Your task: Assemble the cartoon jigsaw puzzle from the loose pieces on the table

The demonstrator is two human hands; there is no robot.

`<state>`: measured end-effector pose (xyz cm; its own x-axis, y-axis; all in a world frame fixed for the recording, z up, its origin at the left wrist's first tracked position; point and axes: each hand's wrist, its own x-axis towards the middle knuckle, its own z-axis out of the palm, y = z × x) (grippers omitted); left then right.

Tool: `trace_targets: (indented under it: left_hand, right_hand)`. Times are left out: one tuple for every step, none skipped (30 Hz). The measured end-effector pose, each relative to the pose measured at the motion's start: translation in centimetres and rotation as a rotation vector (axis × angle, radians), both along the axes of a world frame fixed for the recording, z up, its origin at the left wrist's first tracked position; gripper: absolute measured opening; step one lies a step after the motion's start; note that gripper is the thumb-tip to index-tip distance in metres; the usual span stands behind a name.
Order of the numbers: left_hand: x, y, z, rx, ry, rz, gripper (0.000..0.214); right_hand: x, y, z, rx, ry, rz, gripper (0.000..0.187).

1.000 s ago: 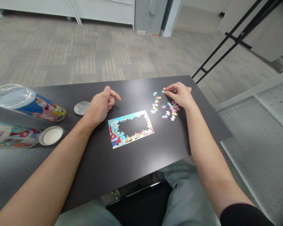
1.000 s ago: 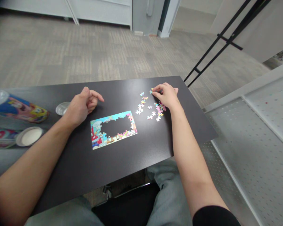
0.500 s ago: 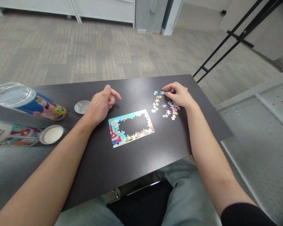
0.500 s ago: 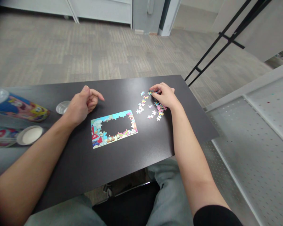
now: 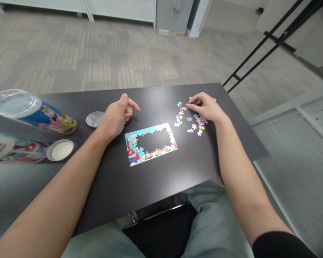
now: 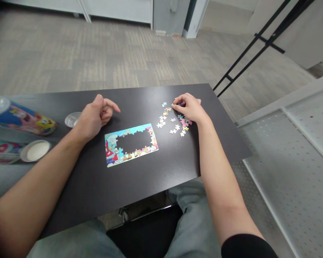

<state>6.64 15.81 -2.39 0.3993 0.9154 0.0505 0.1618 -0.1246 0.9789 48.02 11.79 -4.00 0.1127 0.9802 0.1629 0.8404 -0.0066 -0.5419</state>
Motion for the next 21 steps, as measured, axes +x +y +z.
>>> trace_targets:
  left_hand:
    - [0.0,0.0,0.0,-0.003,-0.006,0.002,0.070]
    - [0.0,-0.1,0.0,-0.004,-0.011,0.004,0.070]
    - [0.1,-0.1,0.1,-0.004,-0.013,0.006,0.071]
    - [0.1,-0.1,0.1,-0.004,-0.013,0.007,0.072]
    - [0.1,-0.1,0.1,-0.004,-0.014,0.009,0.073]
    - [0.2,-0.1,0.1,-0.002,-0.015,0.012,0.075]
    - [0.2,-0.1,0.1,0.001,-0.017,0.015,0.075]
    - [0.3,-0.1,0.2,0.004,-0.018,0.019,0.076]
    - [0.3,-0.1,0.2,0.008,-0.019,0.023,0.077]
    - [0.4,-0.2,0.3,0.010,-0.018,0.023,0.078]
    - [0.4,-0.2,0.4,0.013,-0.017,0.022,0.078]
    - [0.5,-0.3,0.4,0.013,-0.015,0.018,0.079]
    - [0.5,-0.3,0.5,0.012,-0.014,0.016,0.079]
    - [0.5,-0.4,0.5,0.011,-0.013,0.014,0.078]
    - [0.5,-0.4,0.6,0.010,-0.009,0.011,0.078]
    - [0.5,-0.4,0.6,0.009,-0.002,0.011,0.078]
    - [0.5,-0.4,0.5,0.009,0.005,0.012,0.079]
    - [0.5,-0.4,0.5,0.011,0.011,0.011,0.079]
    - [0.5,-0.4,0.5,0.015,0.011,0.013,0.080]
    - [0.5,-0.4,0.4,0.019,0.008,0.012,0.080]
    - [0.5,-0.4,0.4,0.023,0.002,0.012,0.080]
  right_hand:
    - [-0.1,0.0,0.1,-0.007,0.004,-0.003,0.016]
    - [-0.2,-0.1,0.2,-0.012,0.006,-0.006,0.017]
    - [-0.5,-0.1,0.3,-0.012,0.008,-0.007,0.017]
    - [-0.8,-0.1,0.3,-0.005,0.008,-0.006,0.018]
    - [-1.1,-0.1,0.3,0.006,0.006,-0.005,0.020]
    - [-1.6,0.0,0.4,0.020,0.003,-0.002,0.022]
    - [-2.1,0.0,0.3,0.032,-0.003,0.004,0.024]
    - [-2.6,0.0,0.3,0.040,-0.011,0.012,0.026]
    - [-3.1,0.1,0.3,0.044,-0.020,0.021,0.027]
    - [-3.5,0.1,0.3,0.043,-0.028,0.029,0.025]
    - [-3.8,0.1,0.3,0.039,-0.033,0.035,0.023]
    - [-4.1,0.1,0.4,0.031,-0.035,0.040,0.021]
    - [-4.2,0.1,0.4,0.021,-0.034,0.046,0.018]
    - [-4.3,0.1,0.5,0.012,-0.032,0.053,0.016]
    - [-4.3,0.1,0.6,0.006,-0.026,0.059,0.015]
    - [-4.3,0.1,0.6,0.004,-0.015,0.063,0.015]
    - [-4.3,0.2,0.6,0.002,0.001,0.066,0.016]
    - [-4.3,0.2,0.6,0.004,0.029,0.070,0.017]
    - [-4.3,0.3,0.5,0.011,0.071,0.077,0.019]
    - [-4.4,0.4,0.4,0.020,0.130,0.095,0.021]
    - [-4.5,0.5,0.3,0.029,0.203,0.126,0.024]
